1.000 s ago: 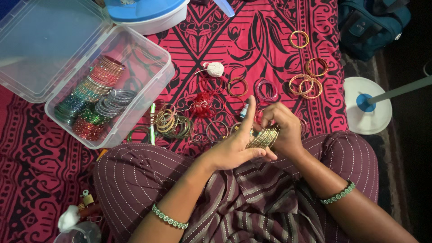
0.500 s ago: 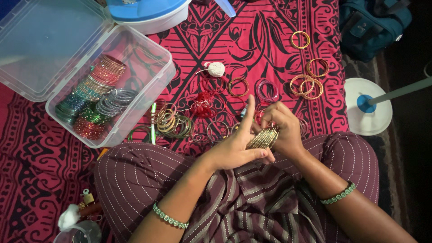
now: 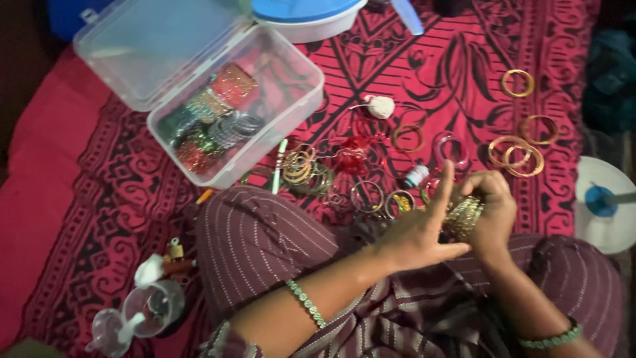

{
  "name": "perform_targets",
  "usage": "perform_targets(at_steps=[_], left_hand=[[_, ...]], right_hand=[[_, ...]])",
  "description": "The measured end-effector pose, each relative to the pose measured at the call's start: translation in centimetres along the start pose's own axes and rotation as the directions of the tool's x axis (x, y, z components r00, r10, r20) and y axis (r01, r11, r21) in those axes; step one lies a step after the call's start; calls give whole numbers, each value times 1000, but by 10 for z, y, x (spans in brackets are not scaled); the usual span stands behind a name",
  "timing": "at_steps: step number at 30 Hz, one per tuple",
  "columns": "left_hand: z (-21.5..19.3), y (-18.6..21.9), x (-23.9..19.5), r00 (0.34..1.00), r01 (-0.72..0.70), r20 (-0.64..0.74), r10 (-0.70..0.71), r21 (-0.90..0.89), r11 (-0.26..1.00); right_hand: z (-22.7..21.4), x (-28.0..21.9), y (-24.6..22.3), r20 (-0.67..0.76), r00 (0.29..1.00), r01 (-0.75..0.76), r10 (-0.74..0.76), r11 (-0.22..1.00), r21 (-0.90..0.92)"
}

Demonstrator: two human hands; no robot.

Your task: The person sits on a patterned mat and organizes various bangles. They open a blue container, sort through gold bangles, and place them into a white container. They then tie a bundle of bangles with a white string and place it into a clear plastic box.

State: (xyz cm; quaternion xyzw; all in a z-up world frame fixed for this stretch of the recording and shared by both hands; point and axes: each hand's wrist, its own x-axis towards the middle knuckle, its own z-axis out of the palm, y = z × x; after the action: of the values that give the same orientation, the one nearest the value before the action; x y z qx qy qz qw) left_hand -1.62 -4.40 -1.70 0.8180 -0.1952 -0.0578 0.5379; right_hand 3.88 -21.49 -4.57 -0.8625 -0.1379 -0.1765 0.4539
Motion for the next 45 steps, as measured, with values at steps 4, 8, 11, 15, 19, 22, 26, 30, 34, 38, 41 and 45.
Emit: perform_targets(at_steps=[4,8,11,15,19,22,26,30,34,38,41,45], left_hand=[[12,-10,0,942,-284,-249,224,-239,928],[19,-29,6,992,-104,-125,5,-807,581],[14,-43,10,999,-29,-30,41,-999,-14],[-5,-39,11,996,-48,-46,81,-998,26],[-51,-23,20,973,-225,-227,25,-971,-83],[-105,-29,12,934,-357,-348,84,-923,144],[-146,-46,3,843,-233,-538,24,-324,917],[-161,-61,7,769,-301,-528,-360,-796,525],[-168,-70,7,732,-417,-537,-420,-840,346],[-168,-77,5,692,-412,-583,-426,-804,429],[-167,-77,6,700,-414,-557,-446,-826,382],[-171,-77,6,678,-393,-523,-516,-851,348]], right_hand=[[3,-1,35,321,926,-290,198,918,270],[-1,-3,82,668,654,-624,354,753,211],[-17,-9,96,830,527,-780,183,492,387],[-29,9,78,783,566,-821,259,270,504],[-46,41,66,632,722,-692,282,329,643],[-69,51,80,421,764,-645,489,556,525],[-78,45,92,297,799,-500,522,852,-152],[-28,27,64,481,721,-268,498,841,-470],[37,3,18,714,694,311,-89,932,-186],[89,-19,-5,603,690,587,-400,797,-144],[109,-18,2,721,662,509,-207,829,-230],[109,-13,26,655,746,-65,120,992,-108]])
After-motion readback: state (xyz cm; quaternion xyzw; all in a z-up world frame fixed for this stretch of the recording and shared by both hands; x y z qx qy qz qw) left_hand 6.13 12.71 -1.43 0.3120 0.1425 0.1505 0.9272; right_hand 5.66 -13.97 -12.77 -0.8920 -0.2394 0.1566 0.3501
